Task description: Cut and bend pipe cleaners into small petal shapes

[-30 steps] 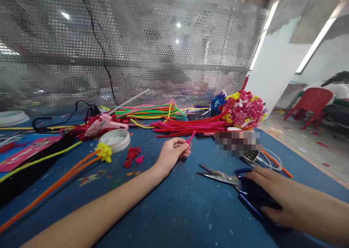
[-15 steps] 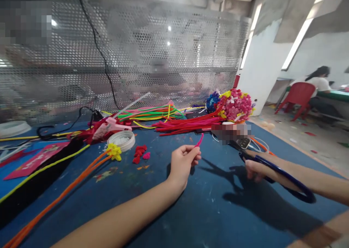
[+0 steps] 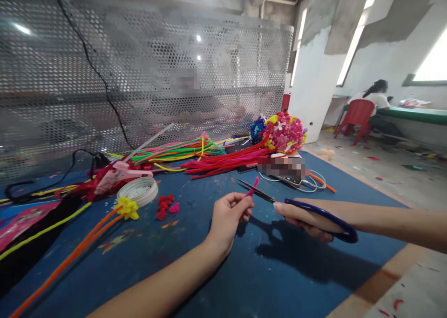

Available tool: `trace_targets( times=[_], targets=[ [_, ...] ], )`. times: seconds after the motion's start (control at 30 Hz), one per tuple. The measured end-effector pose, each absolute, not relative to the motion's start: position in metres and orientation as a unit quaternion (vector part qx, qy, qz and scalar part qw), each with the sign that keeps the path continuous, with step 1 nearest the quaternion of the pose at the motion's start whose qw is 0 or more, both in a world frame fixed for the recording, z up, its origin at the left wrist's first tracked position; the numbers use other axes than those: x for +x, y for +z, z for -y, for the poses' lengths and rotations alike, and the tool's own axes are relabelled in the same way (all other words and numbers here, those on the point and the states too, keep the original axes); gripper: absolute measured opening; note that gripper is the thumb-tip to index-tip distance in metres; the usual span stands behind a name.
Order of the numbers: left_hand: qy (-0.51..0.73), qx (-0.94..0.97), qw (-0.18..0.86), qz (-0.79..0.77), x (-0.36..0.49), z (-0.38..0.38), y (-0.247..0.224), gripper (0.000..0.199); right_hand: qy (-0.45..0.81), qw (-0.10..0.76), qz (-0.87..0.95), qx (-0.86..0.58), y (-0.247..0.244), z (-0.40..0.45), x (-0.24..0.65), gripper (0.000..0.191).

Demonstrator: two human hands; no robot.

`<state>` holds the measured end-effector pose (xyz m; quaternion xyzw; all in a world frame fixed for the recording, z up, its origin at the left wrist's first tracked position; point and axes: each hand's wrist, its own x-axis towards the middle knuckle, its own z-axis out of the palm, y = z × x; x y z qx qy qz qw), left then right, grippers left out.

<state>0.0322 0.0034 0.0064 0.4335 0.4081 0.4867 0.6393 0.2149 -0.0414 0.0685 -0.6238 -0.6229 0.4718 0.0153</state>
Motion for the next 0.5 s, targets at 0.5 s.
trace_targets(
  times=[0.5],
  targets=[
    [0.497,0.429,0.639,-0.401,0.031,-0.0062,0.005,0.02,0.513,0.027,0.605,-0.608,0.065,0.0379,0.207,0.066]
  ],
)
